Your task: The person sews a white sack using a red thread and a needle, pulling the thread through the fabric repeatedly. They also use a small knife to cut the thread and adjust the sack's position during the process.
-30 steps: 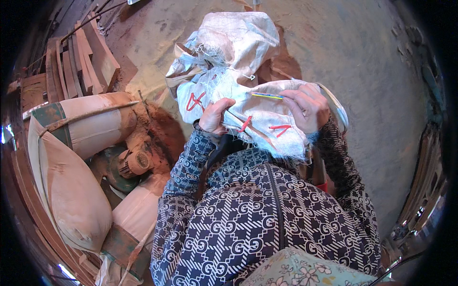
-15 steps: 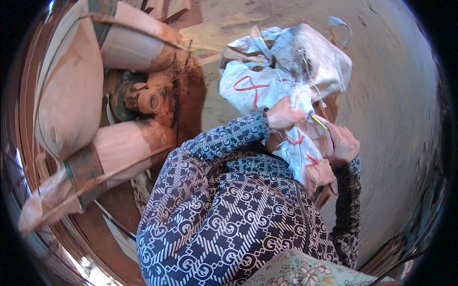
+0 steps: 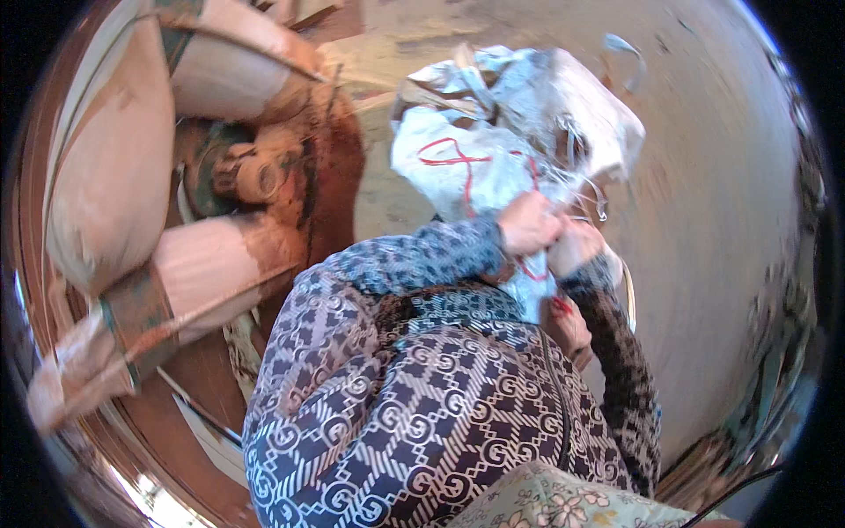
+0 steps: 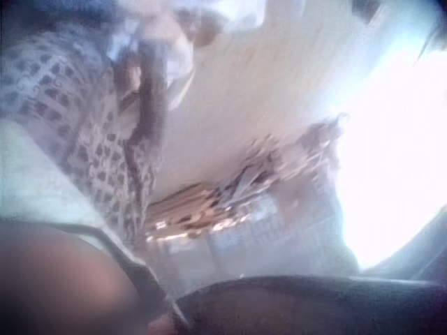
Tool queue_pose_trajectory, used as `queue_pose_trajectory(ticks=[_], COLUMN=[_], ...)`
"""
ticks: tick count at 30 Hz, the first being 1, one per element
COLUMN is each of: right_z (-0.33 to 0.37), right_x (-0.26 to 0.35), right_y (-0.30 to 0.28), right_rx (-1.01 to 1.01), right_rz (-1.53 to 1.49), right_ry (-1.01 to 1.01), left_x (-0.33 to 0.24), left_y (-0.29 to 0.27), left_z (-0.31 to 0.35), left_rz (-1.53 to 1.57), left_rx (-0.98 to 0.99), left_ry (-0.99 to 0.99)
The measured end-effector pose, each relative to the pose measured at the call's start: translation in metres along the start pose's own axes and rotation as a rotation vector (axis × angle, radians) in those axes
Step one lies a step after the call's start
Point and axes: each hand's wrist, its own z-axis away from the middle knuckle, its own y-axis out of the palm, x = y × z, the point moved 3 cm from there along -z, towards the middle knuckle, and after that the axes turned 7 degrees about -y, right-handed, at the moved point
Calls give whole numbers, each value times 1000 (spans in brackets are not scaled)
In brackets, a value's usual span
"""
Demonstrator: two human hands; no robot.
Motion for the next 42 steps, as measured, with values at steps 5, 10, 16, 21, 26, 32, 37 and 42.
queue_pose_trajectory(ticks=[5, 10, 16, 21, 26, 32, 37, 42], right_z=[-16, 25, 10, 10, 11, 30, 34, 34], right_x=[-23, -42, -16, 11, 4, -27, -24, -22], right_y=[10, 34, -1, -6, -17, 17, 16, 2], right_rx=[160, 329, 115, 178, 105, -92, -212, -251], right_rz=[-676, -1860, -478, -13, -275, -968, -911, -894], right_ry=[245, 702, 181, -38, 62, 528, 478, 566], left_x=[7, 12, 12, 9, 38, 1, 5, 17], left_y=[-20, -24, -25, -22, -25, -33, -31, -3], left_z=[5, 9, 6, 9, 10, 21, 8, -3], left_rz=[67, 95, -95, -34, 434, 652, 506, 441], left_rx=[-68, -84, -49, -6, 95, 40, -86, -146], left_ry=[12, -138, -81, -129, -238, -204, -119, -189])
